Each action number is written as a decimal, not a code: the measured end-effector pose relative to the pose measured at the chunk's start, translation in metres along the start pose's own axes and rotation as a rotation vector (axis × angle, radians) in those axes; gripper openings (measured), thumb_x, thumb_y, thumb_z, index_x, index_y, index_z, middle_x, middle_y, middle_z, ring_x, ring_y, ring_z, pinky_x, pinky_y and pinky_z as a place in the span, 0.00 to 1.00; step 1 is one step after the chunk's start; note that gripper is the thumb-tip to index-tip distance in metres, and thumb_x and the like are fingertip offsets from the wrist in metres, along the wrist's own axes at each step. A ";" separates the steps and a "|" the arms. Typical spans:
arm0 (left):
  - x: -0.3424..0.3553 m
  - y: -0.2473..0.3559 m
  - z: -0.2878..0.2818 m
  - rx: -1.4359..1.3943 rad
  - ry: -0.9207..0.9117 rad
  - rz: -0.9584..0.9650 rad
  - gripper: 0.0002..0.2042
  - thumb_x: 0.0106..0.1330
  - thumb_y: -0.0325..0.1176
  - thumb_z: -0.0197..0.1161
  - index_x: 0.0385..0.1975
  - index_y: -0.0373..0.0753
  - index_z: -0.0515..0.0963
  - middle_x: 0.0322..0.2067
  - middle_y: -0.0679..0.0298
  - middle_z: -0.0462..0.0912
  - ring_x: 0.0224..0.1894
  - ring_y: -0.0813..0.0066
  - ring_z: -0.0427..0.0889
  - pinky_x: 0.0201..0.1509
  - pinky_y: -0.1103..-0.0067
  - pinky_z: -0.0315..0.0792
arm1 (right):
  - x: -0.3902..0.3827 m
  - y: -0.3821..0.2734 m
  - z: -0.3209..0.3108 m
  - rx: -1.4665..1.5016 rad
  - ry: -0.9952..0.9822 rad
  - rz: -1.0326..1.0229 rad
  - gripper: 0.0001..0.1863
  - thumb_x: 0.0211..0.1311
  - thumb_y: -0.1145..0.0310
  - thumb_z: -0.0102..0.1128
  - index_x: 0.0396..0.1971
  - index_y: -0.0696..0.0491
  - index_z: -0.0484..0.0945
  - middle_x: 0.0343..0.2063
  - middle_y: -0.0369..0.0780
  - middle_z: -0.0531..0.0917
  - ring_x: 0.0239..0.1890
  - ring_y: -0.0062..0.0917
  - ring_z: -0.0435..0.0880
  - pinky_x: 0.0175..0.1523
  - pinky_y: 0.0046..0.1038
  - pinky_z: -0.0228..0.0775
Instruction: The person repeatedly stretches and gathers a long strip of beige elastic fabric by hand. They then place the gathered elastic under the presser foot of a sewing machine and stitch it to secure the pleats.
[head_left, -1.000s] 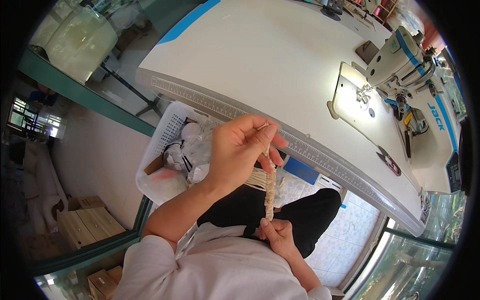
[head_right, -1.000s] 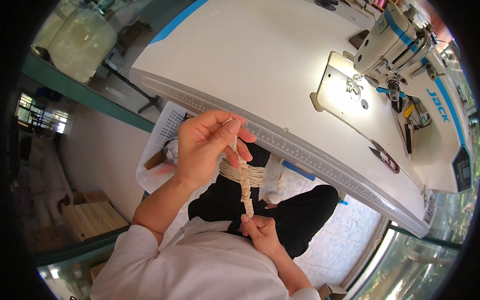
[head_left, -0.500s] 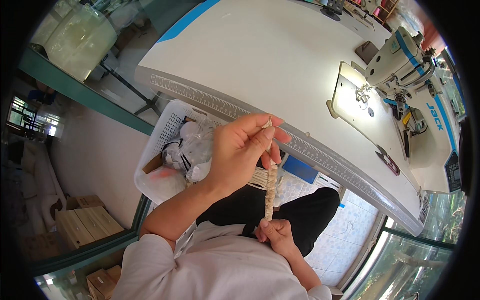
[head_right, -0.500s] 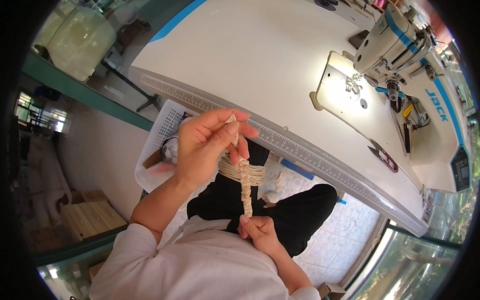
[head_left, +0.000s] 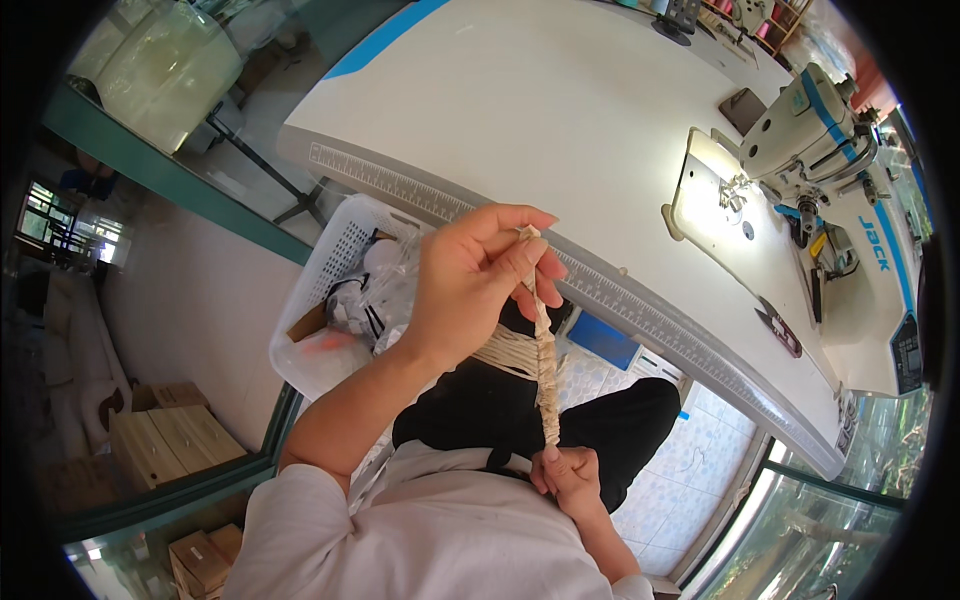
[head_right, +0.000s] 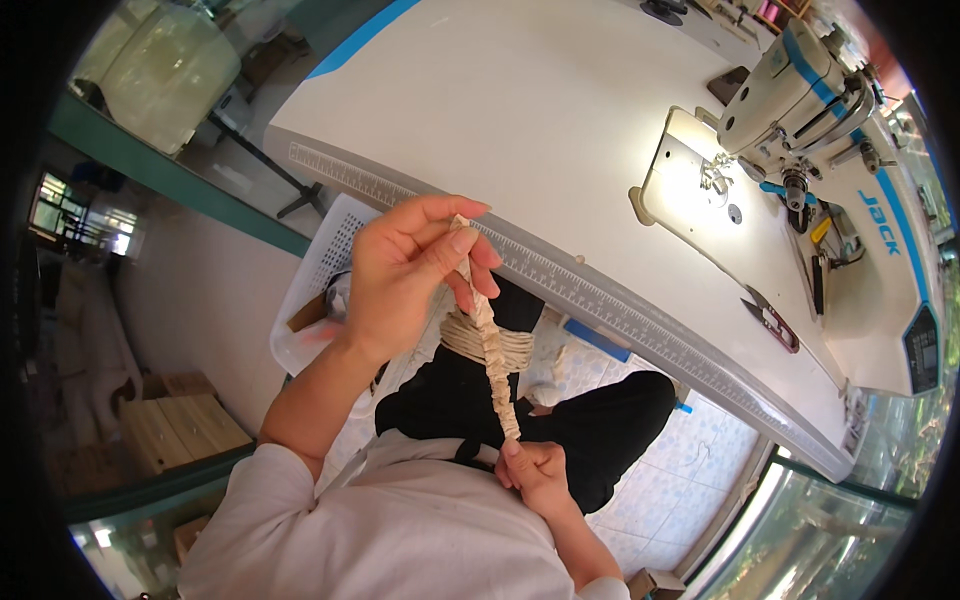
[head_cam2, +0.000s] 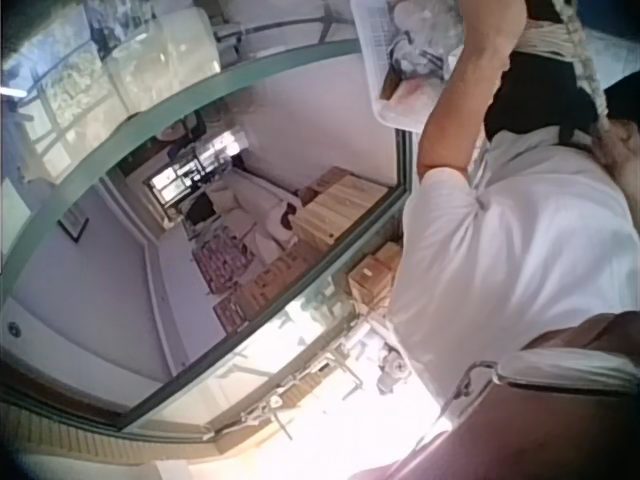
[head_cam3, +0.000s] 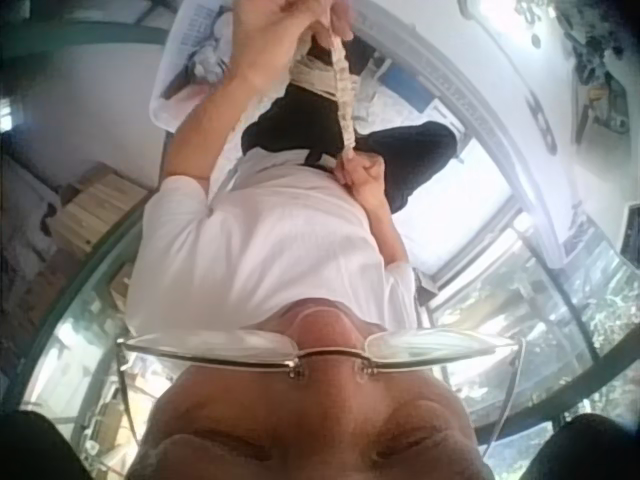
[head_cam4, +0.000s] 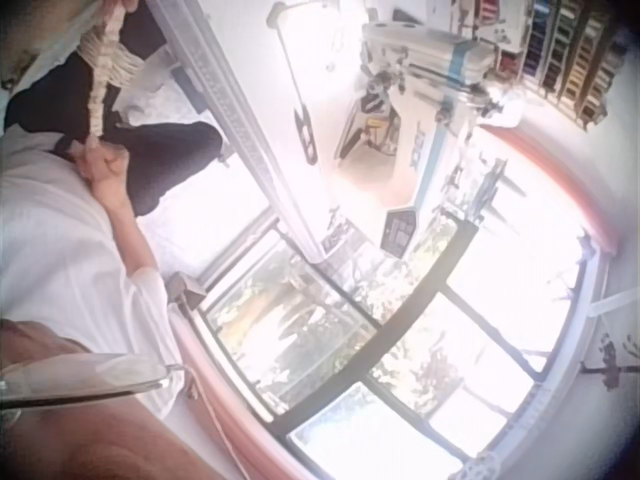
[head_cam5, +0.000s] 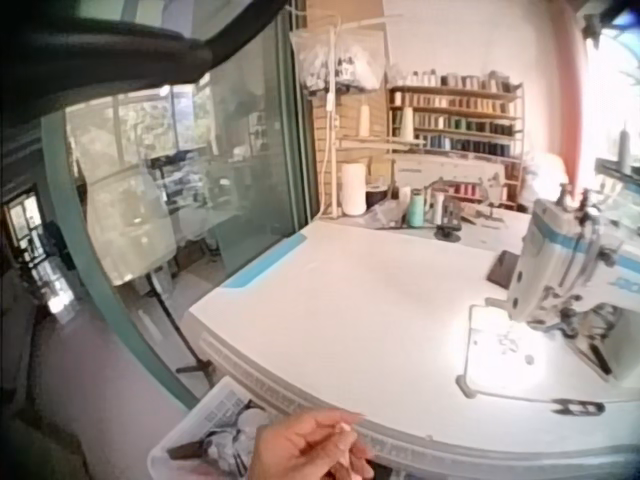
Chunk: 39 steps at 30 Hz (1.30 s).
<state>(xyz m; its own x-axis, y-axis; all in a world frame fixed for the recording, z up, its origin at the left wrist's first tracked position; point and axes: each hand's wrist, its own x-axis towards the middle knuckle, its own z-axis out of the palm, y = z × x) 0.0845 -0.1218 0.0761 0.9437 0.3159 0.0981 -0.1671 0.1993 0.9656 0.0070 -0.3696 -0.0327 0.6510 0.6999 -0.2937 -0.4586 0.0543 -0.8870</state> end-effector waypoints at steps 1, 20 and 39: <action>0.001 0.001 -0.003 0.030 -0.005 -0.020 0.08 0.69 0.25 0.54 0.43 0.30 0.75 0.27 0.56 0.82 0.24 0.71 0.83 0.22 0.84 0.74 | -0.003 -0.002 -0.002 -0.031 0.007 0.018 0.30 0.72 0.59 0.48 0.09 0.58 0.68 0.11 0.37 0.73 0.15 0.18 0.68 0.22 0.22 0.58; 0.001 -0.004 -0.031 -0.179 -0.235 -0.468 0.03 0.64 0.25 0.60 0.35 0.32 0.77 0.33 0.56 0.82 0.36 0.63 0.85 0.38 0.78 0.81 | -0.037 -0.020 -0.026 -0.051 0.029 0.118 0.29 0.72 0.59 0.49 0.09 0.58 0.71 0.10 0.34 0.72 0.13 0.15 0.63 0.20 0.22 0.53; -0.009 -0.020 -0.054 0.128 -0.211 -0.306 0.03 0.64 0.22 0.59 0.28 0.32 0.74 0.28 0.58 0.82 0.29 0.74 0.82 0.30 0.81 0.78 | -0.049 -0.038 -0.027 -0.471 0.232 -0.024 0.26 0.69 0.65 0.53 0.08 0.58 0.70 0.08 0.35 0.72 0.11 0.18 0.67 0.18 0.23 0.55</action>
<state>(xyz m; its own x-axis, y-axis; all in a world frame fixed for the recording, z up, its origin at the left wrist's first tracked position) 0.0636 -0.0787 0.0428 0.9846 0.0598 -0.1644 0.1554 0.1329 0.9789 0.0089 -0.4251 0.0055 0.7996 0.5232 -0.2949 -0.1546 -0.2952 -0.9428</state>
